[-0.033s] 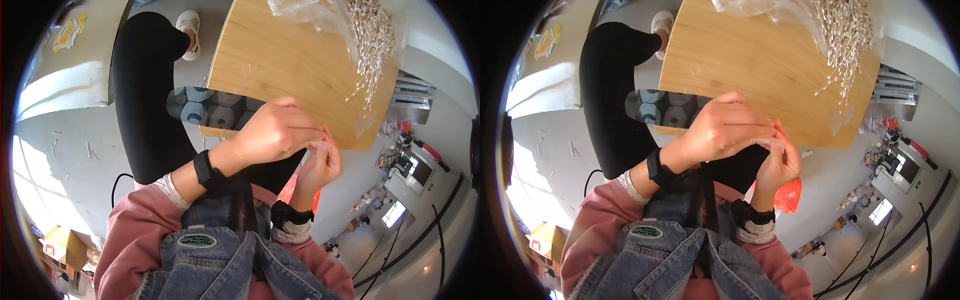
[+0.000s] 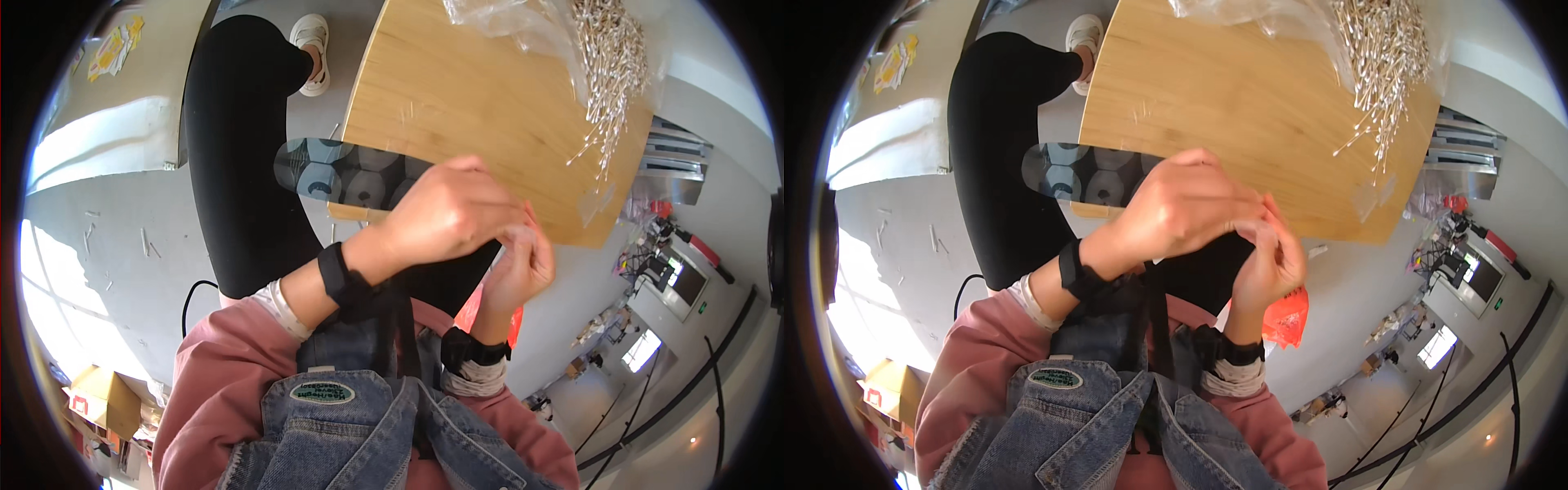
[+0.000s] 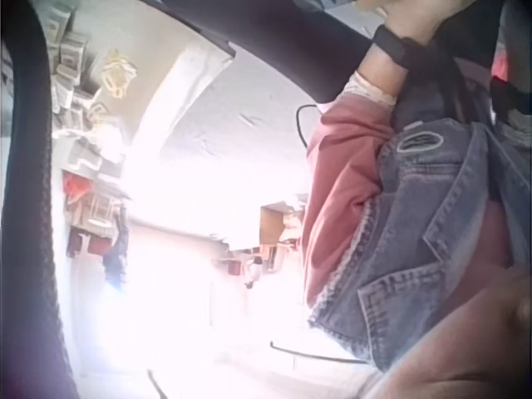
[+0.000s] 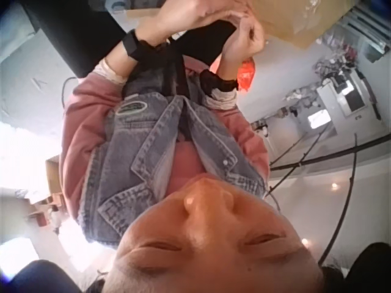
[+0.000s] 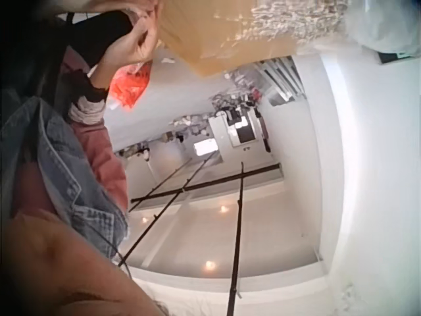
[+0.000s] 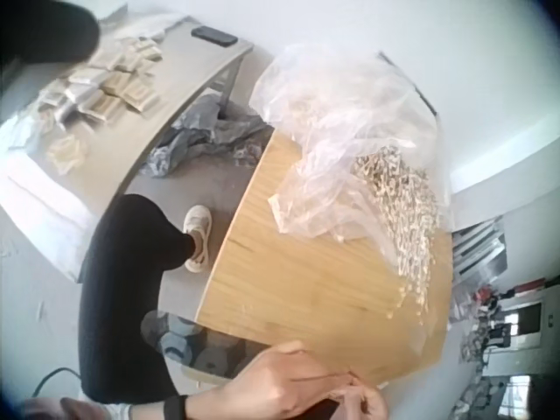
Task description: Manually placing a bundle of cotton swabs into a small plastic bag and sealing it with a label.
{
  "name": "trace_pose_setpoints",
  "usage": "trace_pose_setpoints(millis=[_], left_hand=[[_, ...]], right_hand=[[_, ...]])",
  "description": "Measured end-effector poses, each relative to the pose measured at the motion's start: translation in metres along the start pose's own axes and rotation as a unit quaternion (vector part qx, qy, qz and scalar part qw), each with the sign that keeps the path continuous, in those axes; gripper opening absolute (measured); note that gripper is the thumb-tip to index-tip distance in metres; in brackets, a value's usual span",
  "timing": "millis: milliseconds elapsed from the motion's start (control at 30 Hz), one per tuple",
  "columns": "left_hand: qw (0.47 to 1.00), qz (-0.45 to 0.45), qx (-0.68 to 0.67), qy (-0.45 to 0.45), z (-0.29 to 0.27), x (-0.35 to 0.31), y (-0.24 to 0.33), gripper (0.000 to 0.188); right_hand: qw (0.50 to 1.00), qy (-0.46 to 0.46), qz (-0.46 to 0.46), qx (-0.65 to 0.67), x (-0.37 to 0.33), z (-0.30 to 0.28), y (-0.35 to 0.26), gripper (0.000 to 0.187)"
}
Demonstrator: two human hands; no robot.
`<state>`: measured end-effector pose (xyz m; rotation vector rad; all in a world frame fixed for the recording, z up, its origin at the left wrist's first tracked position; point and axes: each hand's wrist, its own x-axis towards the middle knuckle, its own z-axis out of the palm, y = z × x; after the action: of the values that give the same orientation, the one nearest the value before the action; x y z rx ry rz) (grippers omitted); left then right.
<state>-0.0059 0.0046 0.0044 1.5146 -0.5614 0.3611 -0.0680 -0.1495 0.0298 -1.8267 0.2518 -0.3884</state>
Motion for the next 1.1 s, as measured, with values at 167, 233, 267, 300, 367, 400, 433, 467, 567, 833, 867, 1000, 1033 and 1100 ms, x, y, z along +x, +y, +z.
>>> trace_pose_setpoints(millis=[167, 233, 267, 300, 367, 400, 433, 467, 567, 833, 867, 1000, 1033, 1100], left_hand=[[1.0, -0.019, -0.005, 0.004, 0.004, -0.006, -0.006, 0.011], [1.0, -0.023, -0.003, 0.009, 0.005, -0.007, -0.005, 0.01], [0.998, -0.048, -0.023, -0.015, 0.004, -0.006, -0.006, 0.014], [0.996, -0.073, -0.044, -0.038, 0.003, -0.006, -0.006, 0.019], [0.988, -0.128, -0.085, -0.029, -0.001, -0.005, -0.004, 0.029], [0.974, -0.186, -0.125, -0.02, -0.003, -0.003, -0.001, 0.039], [0.93, -0.27, -0.246, -0.033, -0.006, -0.004, 0.006, 0.053], [0.931, -0.266, -0.249, -0.034, -0.007, -0.006, 0.008, 0.053], [0.892, -0.336, -0.301, -0.003, -0.008, -0.01, 0.016, 0.038], [0.889, -0.323, -0.323, 0.022, -0.015, -0.015, 0.035, 0.024], [0.888, -0.322, -0.326, 0.023, -0.016, -0.015, 0.037, 0.024], [0.916, -0.282, -0.283, 0.027, -0.019, -0.015, 0.045, 0.024], [0.937, -0.249, -0.243, 0.043, -0.02, -0.016, 0.046, 0.025], [0.956, -0.204, -0.197, 0.075, -0.019, -0.018, 0.049, 0.027]], right_hand=[[0.999, 0.012, 0.042, 0.031, -0.003, 0.006, -0.001, 0.015], [0.999, 0.015, 0.042, 0.017, -0.005, 0.004, -0.005, 0.015], [0.998, 0.008, 0.062, 0.02, -0.002, 0.003, -0.005, 0.016], [0.996, 0.002, 0.082, 0.024, -0.001, 0.004, -0.006, 0.016], [0.993, 0.018, 0.099, 0.065, 0.001, 0.006, -0.018, 0.016], [0.987, 0.033, 0.119, 0.107, 0.004, 0.007, -0.025, 0.016], [0.972, 0.021, 0.162, 0.168, 0.006, 0.002, -0.033, 0.016], [0.973, 0.022, 0.158, 0.167, 0.007, 0.002, -0.037, 0.016], [0.882, 0.05, 0.299, 0.362, 0.007, 0.003, -0.044, 0.017], [0.995, 0.069, 0.062, 0.048, 0.009, 0.034, -0.051, 0.04], [0.995, 0.068, 0.061, 0.045, 0.011, 0.035, -0.05, 0.04], [0.999, 0.03, 0.038, -0.005, 0.012, 0.045, -0.045, 0.044], [0.995, 0.056, 0.075, 0.019, 0.01, 0.048, -0.043, 0.044], [0.975, 0.082, 0.164, 0.127, 0.009, 0.047, -0.038, 0.046]])
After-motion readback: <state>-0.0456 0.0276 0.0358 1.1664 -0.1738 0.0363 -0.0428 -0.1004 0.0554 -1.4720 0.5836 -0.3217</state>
